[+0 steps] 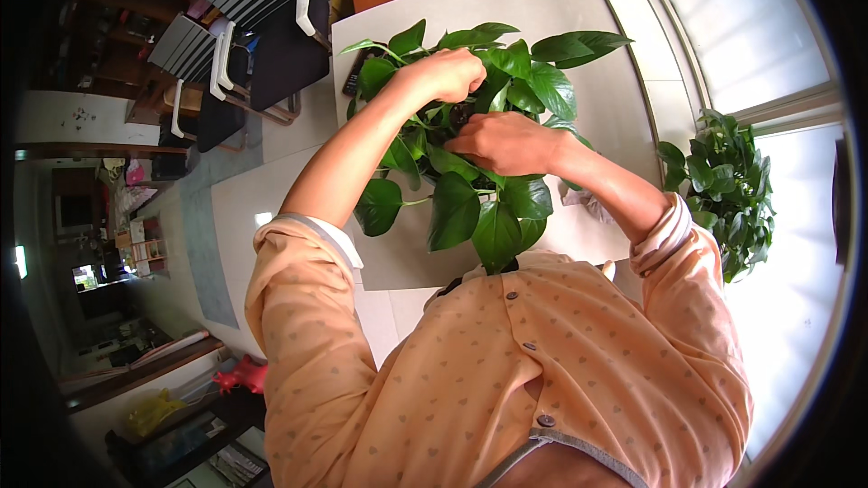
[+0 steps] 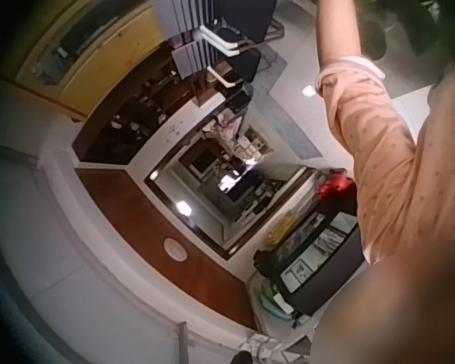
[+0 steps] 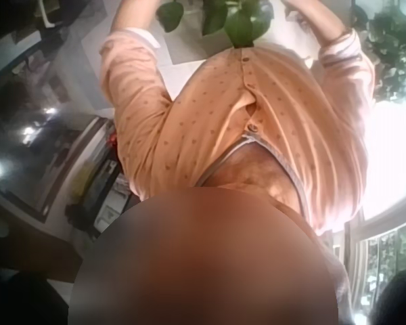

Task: The person wipes the leaves of a potted plant with a cloth. They hold the plant steady with one hand and wipe individual leaves with the other, moving around the plant to reach different sides.

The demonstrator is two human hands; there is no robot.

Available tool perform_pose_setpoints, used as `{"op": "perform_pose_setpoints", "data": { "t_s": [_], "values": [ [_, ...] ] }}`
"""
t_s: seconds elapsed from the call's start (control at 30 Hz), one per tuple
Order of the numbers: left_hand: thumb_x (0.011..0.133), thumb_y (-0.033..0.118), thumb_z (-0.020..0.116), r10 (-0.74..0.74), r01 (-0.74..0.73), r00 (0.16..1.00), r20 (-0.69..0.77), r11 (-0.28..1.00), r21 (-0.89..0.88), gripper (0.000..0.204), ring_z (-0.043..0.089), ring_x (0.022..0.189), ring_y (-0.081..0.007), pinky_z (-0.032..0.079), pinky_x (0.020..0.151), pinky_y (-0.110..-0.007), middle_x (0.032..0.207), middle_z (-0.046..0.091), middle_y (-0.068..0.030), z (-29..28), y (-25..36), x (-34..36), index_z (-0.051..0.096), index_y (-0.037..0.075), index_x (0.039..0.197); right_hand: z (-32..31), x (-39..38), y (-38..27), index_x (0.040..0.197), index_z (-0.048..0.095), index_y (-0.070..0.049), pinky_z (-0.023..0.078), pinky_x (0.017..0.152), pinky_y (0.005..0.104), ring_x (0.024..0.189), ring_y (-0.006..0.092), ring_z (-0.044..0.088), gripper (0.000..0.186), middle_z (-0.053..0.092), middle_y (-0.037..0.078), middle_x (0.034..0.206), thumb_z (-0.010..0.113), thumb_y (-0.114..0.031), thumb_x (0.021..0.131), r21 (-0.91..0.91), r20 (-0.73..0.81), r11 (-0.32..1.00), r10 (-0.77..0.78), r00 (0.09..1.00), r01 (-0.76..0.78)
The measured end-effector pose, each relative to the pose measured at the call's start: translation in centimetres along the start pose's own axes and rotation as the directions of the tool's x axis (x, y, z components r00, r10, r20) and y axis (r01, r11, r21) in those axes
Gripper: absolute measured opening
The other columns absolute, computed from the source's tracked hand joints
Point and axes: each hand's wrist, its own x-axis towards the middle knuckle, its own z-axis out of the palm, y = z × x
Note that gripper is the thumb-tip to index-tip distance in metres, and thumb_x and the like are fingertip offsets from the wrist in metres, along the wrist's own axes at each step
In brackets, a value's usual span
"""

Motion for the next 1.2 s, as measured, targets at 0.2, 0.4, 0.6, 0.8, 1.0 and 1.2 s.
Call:
{"op": "perform_pose_setpoints", "data": {
  "t_s": [0.2,0.4,0.6,0.8,1.0,1.2],
  "values": [
    [0.062,-0.018,0.047,0.009,-0.011,1.000,-0.029,0.997,-0.076,0.044,0.062,0.079,-0.0327,0.047,0.066,-0.040,0.085,0.064,-0.0205,0.3,-0.5,-0.3,0.065,-0.001,0.099,-0.9,3.3,0.0,0.106,0.060,-0.007,0.050,0.070,0.0443,0.084,0.0331,0.062,0.024,0.063,0.016,0.088,0.053,-0.009,0.084,-0.062,0.248,0.959,0.283,0.927,-0.276],
    [0.075,-0.009,0.054,0.092,-0.199,0.934,-0.344,0.937,-0.289,0.028,0.064,0.078,-0.0216,0.049,0.069,-0.034,0.086,0.067,-0.0166,-0.2,-2.1,-2.7,0.063,-0.001,0.100,-1.6,2.8,0.6,0.114,0.057,-0.005,0.049,0.081,0.0434,0.097,0.0331,0.060,0.030,0.063,0.017,0.098,0.053,-0.008,0.084,-0.042,0.050,0.973,0.229,0.972,-0.227],
    [0.082,0.001,0.061,-0.064,-0.164,0.901,-0.430,0.866,-0.473,0.023,0.066,0.084,-0.0166,0.052,0.078,-0.029,0.095,0.069,-0.0107,0.3,-1.6,-8.3,0.064,0.000,0.105,-3.2,-1.5,1.0,0.111,0.064,-0.002,0.049,0.086,0.0389,0.099,0.0327,0.060,0.027,0.065,0.016,0.106,0.059,-0.018,0.089,0.098,-0.387,0.966,0.259,0.885,-0.240],
    [0.081,-0.001,0.061,0.010,-0.231,0.874,-0.486,0.889,-0.396,0.021,0.065,0.091,-0.0220,0.051,0.081,-0.031,0.098,0.068,-0.0102,2.9,-0.5,-10.6,0.066,0.001,0.101,-2.5,-3.2,-0.3,0.111,0.065,-0.004,0.047,0.088,0.0384,0.103,0.0314,0.057,0.032,0.062,0.015,0.113,0.064,-0.026,0.088,0.082,-0.325,0.985,0.171,0.930,-0.152],
    [0.081,-0.001,0.061,0.050,-0.219,0.910,-0.413,0.902,-0.373,0.017,0.064,0.089,-0.0292,0.050,0.079,-0.036,0.096,0.067,-0.0147,4.8,0.7,-13.2,0.066,-0.002,0.098,-2.6,-4.5,-2.0,0.110,0.066,-0.006,0.046,0.092,0.0407,0.110,0.0314,0.052,0.032,0.056,0.012,0.123,0.069,-0.023,0.083,0.046,-0.290,0.991,0.135,0.948,-0.127],
    [0.080,0.005,0.068,-0.006,-0.183,0.825,-0.566,0.944,-0.276,0.019,0.062,0.087,-0.0312,0.049,0.078,-0.037,0.091,0.067,-0.0137,6.4,1.8,-14.1,0.065,-0.001,0.097,-2.5,-6.3,-2.7,0.115,0.062,-0.005,0.046,0.092,0.0420,0.111,0.0343,0.052,0.034,0.054,0.015,0.125,0.067,-0.018,0.083,0.001,-0.349,0.977,0.199,0.916,-0.212]
  ]
}}
